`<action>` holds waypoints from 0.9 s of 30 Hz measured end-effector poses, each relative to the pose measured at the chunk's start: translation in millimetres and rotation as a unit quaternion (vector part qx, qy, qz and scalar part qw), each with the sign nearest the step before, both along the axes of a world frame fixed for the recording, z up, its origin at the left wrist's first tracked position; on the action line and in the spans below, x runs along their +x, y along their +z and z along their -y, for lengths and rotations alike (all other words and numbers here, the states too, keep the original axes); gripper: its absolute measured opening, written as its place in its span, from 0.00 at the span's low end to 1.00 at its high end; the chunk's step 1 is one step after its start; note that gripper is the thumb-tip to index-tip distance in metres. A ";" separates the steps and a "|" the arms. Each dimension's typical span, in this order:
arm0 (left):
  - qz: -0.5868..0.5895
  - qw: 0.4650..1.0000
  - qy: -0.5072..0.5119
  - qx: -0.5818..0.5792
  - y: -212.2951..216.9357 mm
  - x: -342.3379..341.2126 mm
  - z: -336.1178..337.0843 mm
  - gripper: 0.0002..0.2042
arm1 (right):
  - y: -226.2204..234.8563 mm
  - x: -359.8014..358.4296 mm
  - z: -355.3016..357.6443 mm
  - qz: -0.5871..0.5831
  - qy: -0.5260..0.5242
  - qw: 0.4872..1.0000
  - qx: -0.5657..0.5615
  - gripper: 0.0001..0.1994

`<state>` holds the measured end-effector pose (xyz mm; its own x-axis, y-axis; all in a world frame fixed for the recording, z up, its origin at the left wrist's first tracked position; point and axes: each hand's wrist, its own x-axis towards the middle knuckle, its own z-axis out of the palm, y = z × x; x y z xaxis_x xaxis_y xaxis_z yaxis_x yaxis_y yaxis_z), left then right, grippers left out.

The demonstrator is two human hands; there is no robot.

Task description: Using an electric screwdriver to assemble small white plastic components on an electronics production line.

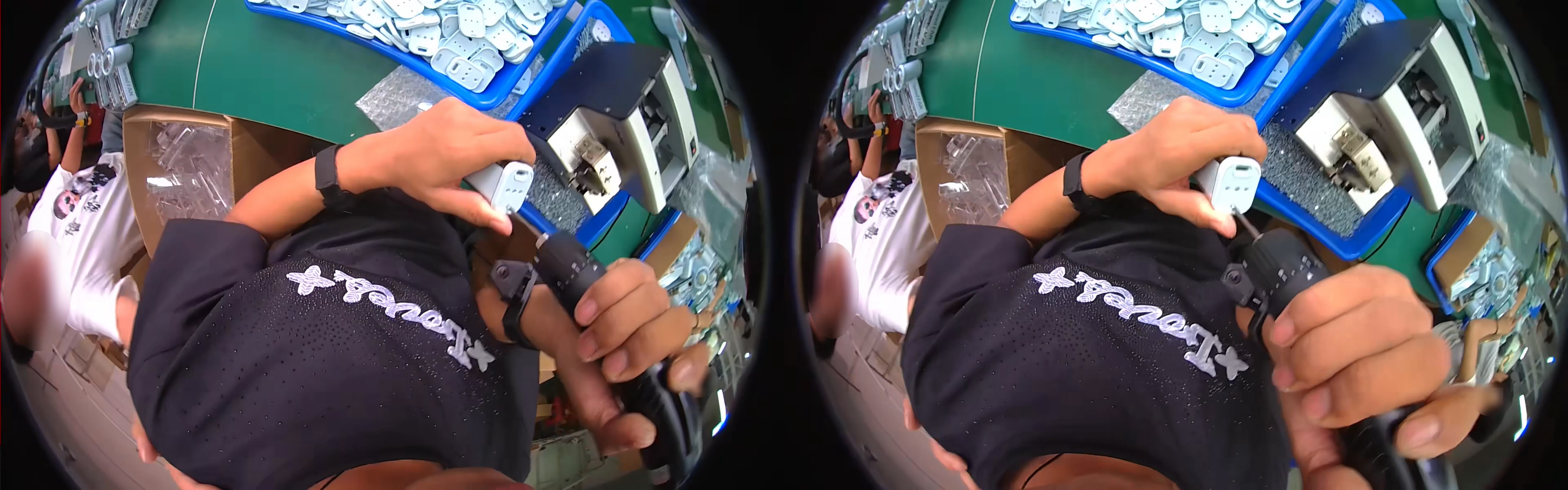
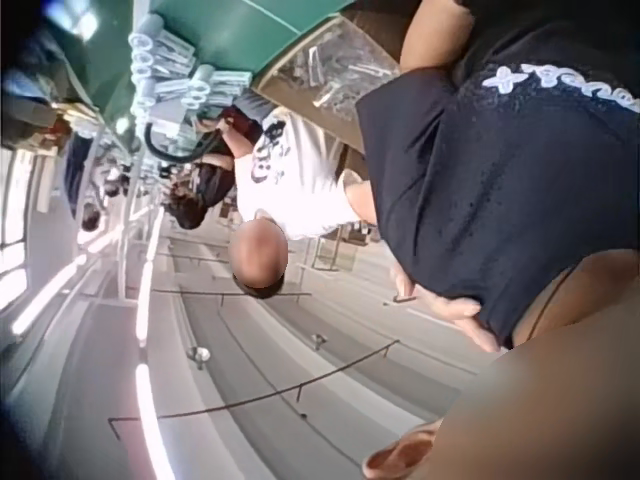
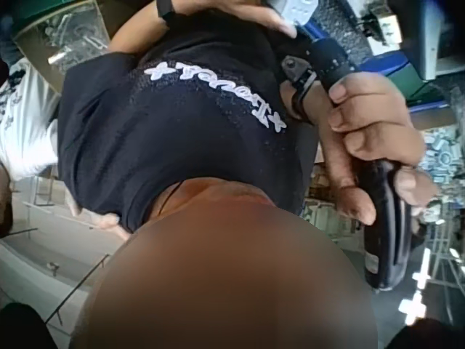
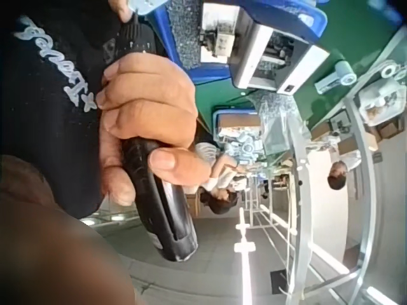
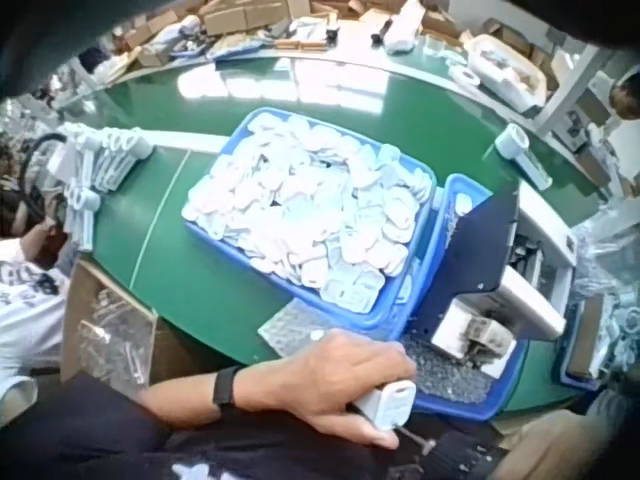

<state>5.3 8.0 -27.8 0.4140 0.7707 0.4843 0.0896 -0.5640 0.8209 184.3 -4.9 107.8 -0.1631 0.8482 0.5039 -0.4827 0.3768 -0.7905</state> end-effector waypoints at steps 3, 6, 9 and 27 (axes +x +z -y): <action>0.001 1.000 -0.023 -0.010 -0.2 -1.1 0.9 0.29 | -5.3 -2.2 -4.7 -0.026 0.001 1.000 -0.009 0.26; 0.024 1.000 -0.013 0.007 -1.7 -4.0 1.1 0.29 | -6.2 -6.9 -5.6 -0.047 0.004 0.999 -0.011 0.25; 0.024 1.000 -0.012 0.008 -1.8 -4.1 0.6 0.29 | -6.9 -11.6 -4.8 -0.040 0.006 0.999 0.005 0.23; -0.386 0.905 0.003 0.176 69.9 -123.3 -145.0 0.18 | -26.3 -79.0 -29.1 0.081 -0.193 0.957 -0.199 0.19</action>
